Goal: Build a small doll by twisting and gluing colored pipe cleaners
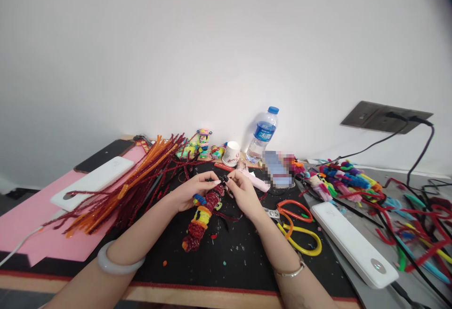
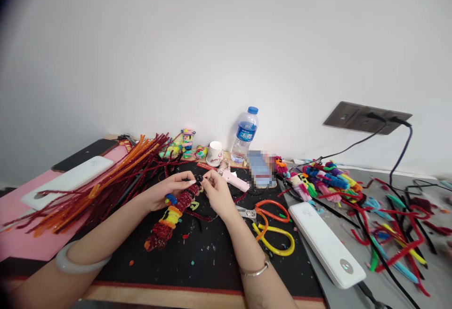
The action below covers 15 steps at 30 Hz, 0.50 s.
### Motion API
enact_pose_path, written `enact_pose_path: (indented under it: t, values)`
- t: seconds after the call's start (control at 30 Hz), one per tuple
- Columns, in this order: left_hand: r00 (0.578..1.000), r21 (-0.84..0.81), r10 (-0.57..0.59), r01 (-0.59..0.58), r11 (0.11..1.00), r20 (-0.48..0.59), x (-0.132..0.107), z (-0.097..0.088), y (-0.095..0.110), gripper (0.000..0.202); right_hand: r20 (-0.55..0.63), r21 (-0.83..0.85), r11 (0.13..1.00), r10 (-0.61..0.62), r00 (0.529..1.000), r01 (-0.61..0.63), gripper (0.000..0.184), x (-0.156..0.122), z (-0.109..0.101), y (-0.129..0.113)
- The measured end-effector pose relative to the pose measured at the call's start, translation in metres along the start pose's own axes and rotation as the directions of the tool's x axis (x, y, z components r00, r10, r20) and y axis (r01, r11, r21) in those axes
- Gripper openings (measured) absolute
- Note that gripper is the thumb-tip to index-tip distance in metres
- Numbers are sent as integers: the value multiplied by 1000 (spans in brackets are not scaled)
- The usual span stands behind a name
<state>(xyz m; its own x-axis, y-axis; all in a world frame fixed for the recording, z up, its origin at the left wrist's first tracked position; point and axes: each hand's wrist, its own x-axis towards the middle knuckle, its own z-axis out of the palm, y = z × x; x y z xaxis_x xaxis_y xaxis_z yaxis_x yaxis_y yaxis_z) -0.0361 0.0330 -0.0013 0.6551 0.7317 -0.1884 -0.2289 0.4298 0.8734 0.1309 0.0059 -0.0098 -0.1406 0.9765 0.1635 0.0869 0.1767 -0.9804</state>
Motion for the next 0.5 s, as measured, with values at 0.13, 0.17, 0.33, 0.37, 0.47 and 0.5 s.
enact_pose_path:
  t: [0.13, 0.17, 0.33, 0.37, 0.47, 0.5]
  values:
    - [1000, 28, -7, 7, 1000, 7, 0, -1, 0, 16, 27, 151, 987, 56, 998, -59, 25, 2, -1, 5]
    - [1000, 35, -6, 6, 999, 9, -1, -1, 0, 16, 43, 185, 980, 62, 997, -69, 25, 2, -1, 6]
    - [999, 40, -34, 33, 999, 38, -2, -2, 0, 16, 107, 257, 959, 94, 990, -119, 26, 1, -1, 5]
    - [998, 27, -34, 33, 999, 44, -2, -3, 0, 16, 102, 240, 964, 93, 990, -115, 27, 1, -1, 3]
    - [1000, -23, -4, 4, 1000, 22, 0, -6, 1, 18, 22, 113, 993, 25, 999, -28, 31, 3, -8, -4]
    - [1000, -36, 8, -8, 999, 1, 0, -7, 2, 18, -29, 49, 999, -14, 999, 15, 33, 3, -12, -7]
